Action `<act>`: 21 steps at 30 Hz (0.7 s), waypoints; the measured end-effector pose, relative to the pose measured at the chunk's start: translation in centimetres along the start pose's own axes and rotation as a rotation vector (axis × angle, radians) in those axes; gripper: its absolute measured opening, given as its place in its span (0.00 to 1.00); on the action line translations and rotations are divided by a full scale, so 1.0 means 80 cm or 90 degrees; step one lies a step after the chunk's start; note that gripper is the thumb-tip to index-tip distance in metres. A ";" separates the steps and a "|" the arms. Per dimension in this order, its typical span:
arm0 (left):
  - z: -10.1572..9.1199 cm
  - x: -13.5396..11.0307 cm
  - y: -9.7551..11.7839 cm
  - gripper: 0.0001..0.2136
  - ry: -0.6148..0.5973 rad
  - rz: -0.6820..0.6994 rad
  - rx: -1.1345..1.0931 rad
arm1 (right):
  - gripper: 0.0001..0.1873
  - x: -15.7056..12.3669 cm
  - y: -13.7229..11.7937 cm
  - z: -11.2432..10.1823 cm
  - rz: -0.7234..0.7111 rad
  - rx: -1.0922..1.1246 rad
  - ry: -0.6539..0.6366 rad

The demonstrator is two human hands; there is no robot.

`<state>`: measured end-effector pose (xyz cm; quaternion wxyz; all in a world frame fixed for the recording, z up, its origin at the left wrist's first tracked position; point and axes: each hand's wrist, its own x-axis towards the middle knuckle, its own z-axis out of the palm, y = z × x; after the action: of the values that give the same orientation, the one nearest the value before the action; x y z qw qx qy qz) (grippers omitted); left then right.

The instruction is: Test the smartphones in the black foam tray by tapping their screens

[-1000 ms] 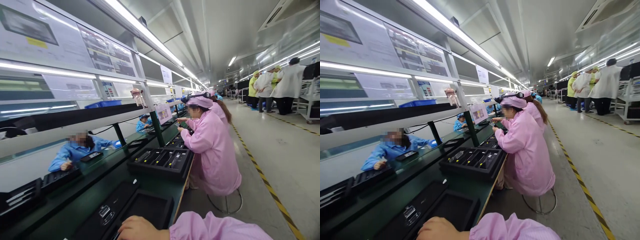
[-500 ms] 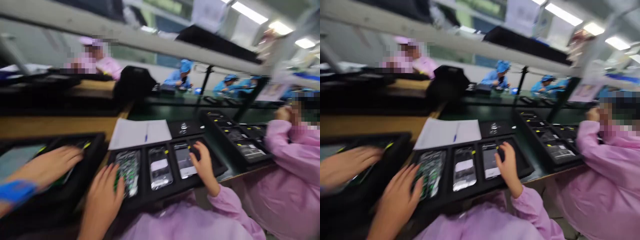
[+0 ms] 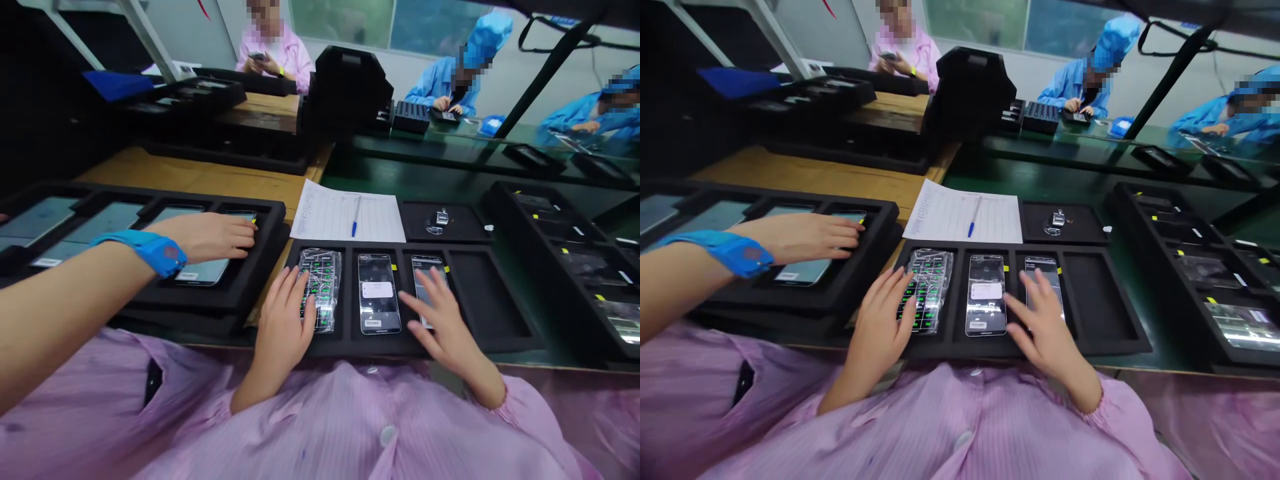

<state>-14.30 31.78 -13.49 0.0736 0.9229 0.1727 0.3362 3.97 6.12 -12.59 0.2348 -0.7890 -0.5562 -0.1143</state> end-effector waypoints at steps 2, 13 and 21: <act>0.000 0.000 0.001 0.19 -0.007 -0.010 -0.001 | 0.20 0.005 -0.018 0.003 -0.043 0.009 -0.075; -0.002 0.001 0.000 0.19 -0.018 -0.016 -0.019 | 0.20 0.012 -0.019 0.009 0.086 0.023 0.101; -0.003 0.000 -0.003 0.19 -0.004 -0.002 -0.027 | 0.27 0.013 -0.024 0.014 0.112 0.008 0.050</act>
<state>-14.53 32.04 -13.36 0.0945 0.9221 0.1663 0.3365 2.49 8.05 -12.62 0.2703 -0.8283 -0.4757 -0.1205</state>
